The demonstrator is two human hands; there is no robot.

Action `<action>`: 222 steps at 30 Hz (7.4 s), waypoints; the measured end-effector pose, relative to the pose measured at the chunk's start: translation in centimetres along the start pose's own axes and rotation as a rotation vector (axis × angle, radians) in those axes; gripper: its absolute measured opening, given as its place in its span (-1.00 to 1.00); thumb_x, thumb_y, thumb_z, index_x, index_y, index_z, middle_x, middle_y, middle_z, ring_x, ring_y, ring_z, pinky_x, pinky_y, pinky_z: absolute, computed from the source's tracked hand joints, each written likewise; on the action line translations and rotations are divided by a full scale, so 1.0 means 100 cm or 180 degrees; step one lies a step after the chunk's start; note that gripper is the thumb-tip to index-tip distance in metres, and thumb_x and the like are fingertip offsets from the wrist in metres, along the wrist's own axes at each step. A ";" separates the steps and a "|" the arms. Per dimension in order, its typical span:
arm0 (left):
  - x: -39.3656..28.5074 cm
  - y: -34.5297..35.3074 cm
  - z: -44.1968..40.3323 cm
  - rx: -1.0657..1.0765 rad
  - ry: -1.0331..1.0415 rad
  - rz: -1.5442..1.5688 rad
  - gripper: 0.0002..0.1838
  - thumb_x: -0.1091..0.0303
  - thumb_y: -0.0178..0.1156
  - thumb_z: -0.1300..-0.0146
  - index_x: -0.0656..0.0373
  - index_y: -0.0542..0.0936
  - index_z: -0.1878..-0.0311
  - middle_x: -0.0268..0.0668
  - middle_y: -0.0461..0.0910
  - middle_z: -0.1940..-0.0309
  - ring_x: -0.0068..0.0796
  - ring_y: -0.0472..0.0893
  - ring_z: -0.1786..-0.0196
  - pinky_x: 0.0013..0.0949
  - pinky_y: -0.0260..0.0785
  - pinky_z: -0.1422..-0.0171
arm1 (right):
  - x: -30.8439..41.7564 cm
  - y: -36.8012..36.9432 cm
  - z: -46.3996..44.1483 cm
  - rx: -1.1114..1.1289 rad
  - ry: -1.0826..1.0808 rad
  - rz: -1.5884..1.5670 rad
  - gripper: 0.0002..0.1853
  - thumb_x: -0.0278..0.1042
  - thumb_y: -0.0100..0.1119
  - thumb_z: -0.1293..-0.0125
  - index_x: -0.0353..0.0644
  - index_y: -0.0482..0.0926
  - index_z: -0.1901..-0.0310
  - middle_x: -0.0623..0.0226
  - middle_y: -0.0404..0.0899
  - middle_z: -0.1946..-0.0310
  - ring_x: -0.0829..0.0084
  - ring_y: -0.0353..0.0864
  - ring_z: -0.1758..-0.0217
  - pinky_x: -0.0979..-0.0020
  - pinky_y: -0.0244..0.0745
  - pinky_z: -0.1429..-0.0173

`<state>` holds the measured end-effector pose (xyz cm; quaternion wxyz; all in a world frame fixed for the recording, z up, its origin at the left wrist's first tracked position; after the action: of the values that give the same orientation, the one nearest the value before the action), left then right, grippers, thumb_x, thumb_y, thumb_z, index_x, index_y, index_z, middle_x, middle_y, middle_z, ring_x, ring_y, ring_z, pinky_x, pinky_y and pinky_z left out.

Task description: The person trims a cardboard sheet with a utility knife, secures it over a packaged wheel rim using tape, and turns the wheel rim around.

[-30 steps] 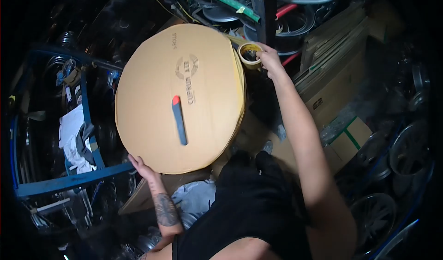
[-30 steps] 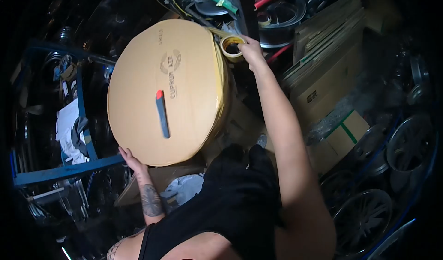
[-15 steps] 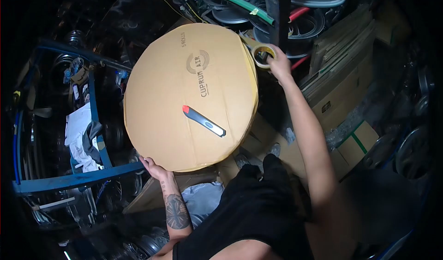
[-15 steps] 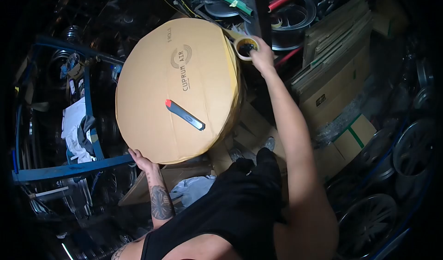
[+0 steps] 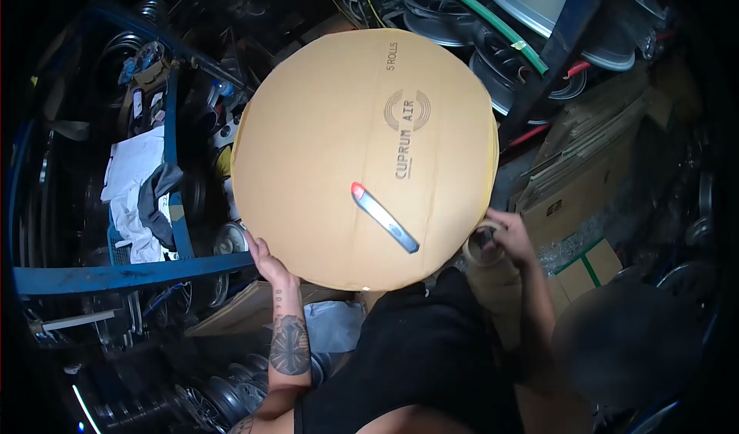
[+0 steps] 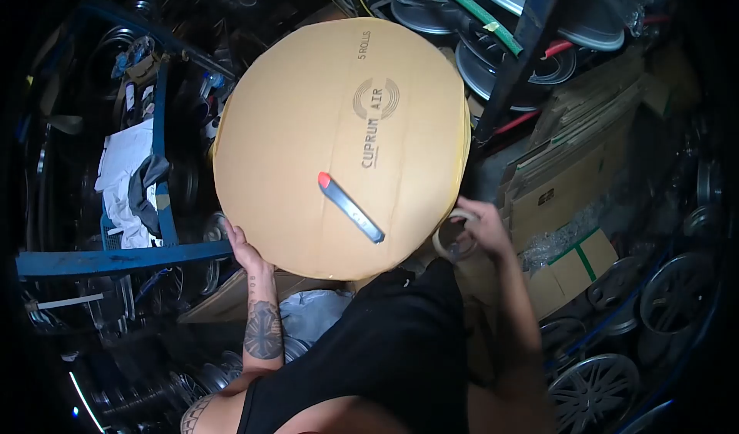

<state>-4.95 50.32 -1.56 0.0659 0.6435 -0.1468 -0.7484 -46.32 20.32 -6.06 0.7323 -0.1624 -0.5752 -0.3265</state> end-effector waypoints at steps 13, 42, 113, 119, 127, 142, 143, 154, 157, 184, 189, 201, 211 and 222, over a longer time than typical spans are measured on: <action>0.011 -0.027 0.155 0.1530 0.2403 -0.4740 -0.11 -0.08 0.46 -0.25 -0.02 0.23 -0.52 0.09 0.12 -0.40 0.08 0.10 -0.48 0.15 -0.11 -0.58 | 0.072 -0.132 -0.146 -0.1281 0.0296 -0.0154 -0.50 -0.51 0.06 -0.28 -0.06 0.67 -0.25 0.45 0.68 0.14 0.68 0.62 0.13 0.51 0.48 0.23; 0.016 0.192 0.188 0.4127 0.3182 -0.4485 -0.54 -0.07 0.47 -0.20 0.10 0.61 0.08 -0.13 0.51 0.13 -0.07 0.51 -0.05 0.01 0.25 -0.15 | -0.075 0.186 0.091 -0.2263 -0.0650 0.0455 -0.71 -0.59 0.14 -0.24 -0.25 0.71 0.02 0.01 0.73 0.22 0.32 0.69 0.39 0.30 0.57 0.26; -0.142 -0.302 -0.043 0.0999 -0.0278 -0.1647 -0.86 0.55 0.29 -0.30 0.25 0.70 0.09 -0.35 0.74 0.14 -0.58 0.69 0.07 -0.46 0.53 -0.08 | -0.019 0.404 -0.053 0.1606 -0.1381 0.2888 -0.63 -0.43 0.09 -0.57 -0.35 0.31 -0.29 -0.24 0.62 -0.07 -0.31 0.59 -0.15 -0.11 0.52 -0.13; -0.205 -0.335 -0.093 -0.0300 0.0088 -0.1050 -0.60 0.06 0.40 -0.43 0.26 0.72 -0.03 -0.34 0.75 0.15 -0.60 0.68 0.12 -0.46 0.47 -0.05 | -0.019 0.414 -0.032 0.1941 -0.1816 0.2799 -0.59 -0.50 0.18 -0.48 -0.36 0.37 -0.29 -0.14 0.46 -0.38 -0.19 0.50 -0.38 0.02 0.47 -0.39; -0.223 -0.339 -0.149 -0.0134 -0.1240 -0.1220 -0.38 -0.33 0.36 -0.29 0.09 0.63 0.01 -0.36 0.69 0.34 -0.57 0.63 0.42 -0.40 0.50 0.34 | -0.021 0.366 -0.024 0.1410 -0.1642 0.2899 -0.63 -0.46 0.16 -0.50 -0.28 0.42 -0.27 -0.13 0.66 0.02 -0.19 0.66 -0.10 -0.02 0.57 -0.12; -0.176 -0.302 -0.109 -0.2287 0.1536 -0.1043 -0.22 -0.17 0.05 -0.56 0.39 0.30 -0.48 0.02 0.36 -0.41 -0.13 0.37 -0.44 -0.17 0.15 -0.57 | 0.092 0.424 -0.040 0.1272 -0.1791 0.1456 -0.48 -0.43 -0.04 -0.62 -0.30 0.24 -0.53 0.00 0.71 0.03 0.04 0.73 -0.05 0.20 0.57 -0.17; -0.166 -0.288 -0.084 -0.2654 0.1815 -0.0720 -0.36 0.00 0.07 -0.59 0.41 0.32 -0.42 -0.01 0.35 -0.38 -0.18 0.37 -0.39 -0.17 0.16 -0.56 | 0.107 0.443 -0.058 0.1227 -0.2262 0.1755 -0.45 -0.48 -0.04 -0.58 -0.28 0.21 -0.55 -0.04 0.70 -0.01 -0.07 0.70 -0.09 0.13 0.55 -0.21; 0.066 -0.063 0.095 0.0675 0.0610 -0.0890 -0.60 0.17 0.04 -0.62 0.30 0.45 -0.28 -0.09 0.49 -0.22 -0.27 0.40 -0.32 -0.22 0.28 -0.41 | 0.212 0.733 -0.203 0.1927 -0.2568 0.2772 -0.32 -0.32 0.17 -0.38 -0.21 0.29 -0.52 -0.29 0.59 -0.22 -0.20 0.62 -0.30 0.00 0.59 -0.31; 0.074 0.003 0.091 0.1209 0.0218 -0.0923 -0.58 0.15 0.04 -0.62 0.31 0.45 -0.28 -0.10 0.49 -0.22 -0.28 0.41 -0.31 -0.22 0.28 -0.41 | 0.194 0.776 -0.220 0.2243 -0.2555 0.2405 -0.14 -0.34 0.25 -0.30 -0.31 0.14 -0.60 -0.40 0.29 -0.45 -0.20 0.43 -0.48 0.09 0.38 -0.54; 0.119 0.227 -0.059 0.0731 -0.0876 -0.1282 -0.41 -0.06 0.03 -0.58 0.33 0.50 -0.31 -0.14 0.55 -0.21 -0.32 0.48 -0.28 -0.25 0.34 -0.36 | 0.095 -0.081 -0.357 0.0666 0.0422 -0.1473 -0.34 0.12 0.06 -0.59 -0.17 0.38 -0.52 0.21 0.56 -0.38 0.29 0.62 -0.29 0.26 0.47 -0.43; 0.116 0.204 -0.063 0.0588 -0.0853 -0.1254 -0.38 -0.09 0.03 -0.57 0.34 0.51 -0.31 -0.14 0.56 -0.21 -0.33 0.49 -0.27 -0.25 0.35 -0.36 | 0.083 -0.085 -0.276 0.0185 0.0175 -0.1385 -0.32 0.14 0.05 -0.59 -0.16 0.36 -0.53 0.20 0.53 -0.40 0.29 0.58 -0.33 0.26 0.44 -0.45; 0.083 0.067 -0.064 0.0344 -0.0925 -0.1013 -0.30 -0.19 0.03 -0.56 0.35 0.53 -0.32 -0.16 0.59 -0.21 -0.34 0.52 -0.26 -0.26 0.38 -0.34 | 0.046 -0.075 -0.112 -0.0364 -0.0052 -0.1340 -0.28 0.19 0.01 -0.59 -0.16 0.31 -0.56 0.19 0.45 -0.47 0.29 0.48 -0.44 0.27 0.38 -0.51; 0.064 -0.074 -0.061 0.0147 -0.1189 -0.0667 -0.24 -0.26 0.02 -0.54 0.36 0.55 -0.33 -0.17 0.61 -0.21 -0.36 0.55 -0.25 -0.27 0.40 -0.32 | 0.023 -0.056 -0.002 -0.0678 -0.0132 -0.1276 -0.24 0.23 -0.01 -0.59 -0.15 0.26 -0.59 0.18 0.39 -0.52 0.29 0.40 -0.53 0.28 0.34 -0.56; 0.049 -0.151 -0.054 0.0238 -0.1269 -0.0375 -0.17 -0.35 0.02 -0.53 0.37 0.57 -0.34 -0.19 0.64 -0.21 -0.38 0.58 -0.23 -0.28 0.42 -0.31 | -0.026 -0.006 0.075 -0.0663 0.0035 -0.1277 -0.20 0.28 -0.04 -0.58 -0.15 0.21 -0.61 0.17 0.31 -0.58 0.29 0.31 -0.62 0.29 0.28 -0.61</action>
<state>0.90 62.52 -11.48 -0.0322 0.4921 -0.1468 -0.8574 -52.55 25.26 -6.48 0.6350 -0.1177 -0.5551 -0.5242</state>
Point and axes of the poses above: each hand's wrist, its own z-axis away from the middle knuckle, its own y-axis out of the palm, x = y × z, the point moved 2 cm from there along -z, towards the middle knuckle
